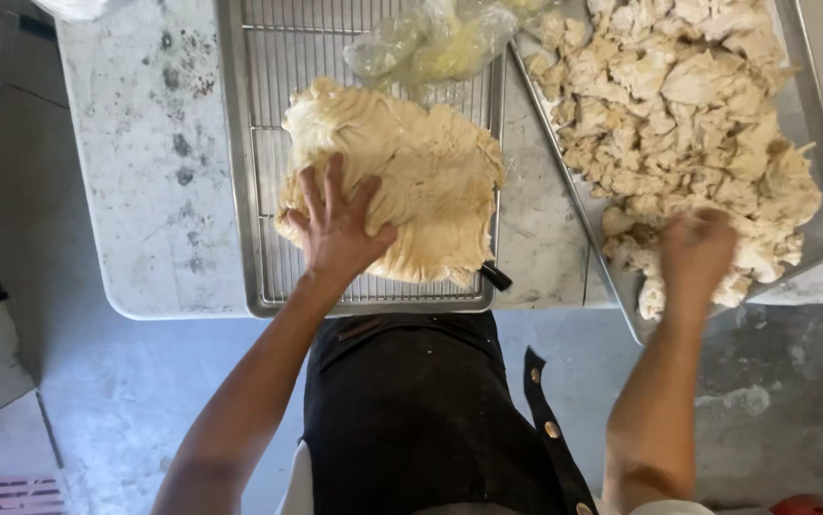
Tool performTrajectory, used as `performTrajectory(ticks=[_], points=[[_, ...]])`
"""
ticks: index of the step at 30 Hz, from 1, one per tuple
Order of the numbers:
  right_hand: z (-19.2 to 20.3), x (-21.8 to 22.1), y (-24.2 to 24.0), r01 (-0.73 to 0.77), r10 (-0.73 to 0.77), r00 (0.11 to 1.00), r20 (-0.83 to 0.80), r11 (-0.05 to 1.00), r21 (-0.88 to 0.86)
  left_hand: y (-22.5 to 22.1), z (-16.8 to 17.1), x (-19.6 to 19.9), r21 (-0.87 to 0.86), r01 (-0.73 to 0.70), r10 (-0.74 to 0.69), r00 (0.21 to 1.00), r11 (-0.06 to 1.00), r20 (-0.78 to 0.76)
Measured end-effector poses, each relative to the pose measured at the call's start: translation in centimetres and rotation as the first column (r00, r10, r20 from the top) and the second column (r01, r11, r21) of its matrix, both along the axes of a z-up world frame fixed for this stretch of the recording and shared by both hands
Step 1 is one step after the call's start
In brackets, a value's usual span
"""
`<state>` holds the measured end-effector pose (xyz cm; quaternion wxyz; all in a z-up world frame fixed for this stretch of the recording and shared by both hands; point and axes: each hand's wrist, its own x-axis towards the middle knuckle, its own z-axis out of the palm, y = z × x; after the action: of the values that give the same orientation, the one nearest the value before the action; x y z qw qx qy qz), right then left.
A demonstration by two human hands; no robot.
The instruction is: The person tears large pieces of dough from a main block by hand and using a cleaver, then places them onto a metal tray.
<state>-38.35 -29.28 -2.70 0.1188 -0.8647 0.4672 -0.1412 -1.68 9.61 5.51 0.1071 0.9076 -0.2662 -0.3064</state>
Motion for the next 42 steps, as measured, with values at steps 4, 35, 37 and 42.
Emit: performTrajectory(ticks=[4, 35, 37, 42], points=[[-1.9, 4.3, 5.7, -0.156, 0.156, 0.988, 0.012, 0.983, 0.101, -0.2, -1.4, 0.2, -0.079, 0.03, -0.023, 0.996, 0.996, 0.085], [-10.0, 12.8, 23.4, -0.517, 0.437, 0.856, 0.278, 0.749, 0.414, 2.2, -4.8, 6.0, -0.537, -0.069, 0.089, 0.996, 0.841, 0.011], [-11.0, 13.0, 23.2, -0.443, 0.56, 0.822, -0.103, 0.743, 0.502, 2.5, -4.4, 6.0, -0.53, -0.09, 0.099, 0.995, 0.843, -0.013], [-9.0, 12.7, 23.0, -0.522, 0.655, 0.743, -0.134, 0.694, 0.496, 2.8, -4.3, 5.5, -0.6, -0.156, 0.156, 0.986, 0.785, -0.052]])
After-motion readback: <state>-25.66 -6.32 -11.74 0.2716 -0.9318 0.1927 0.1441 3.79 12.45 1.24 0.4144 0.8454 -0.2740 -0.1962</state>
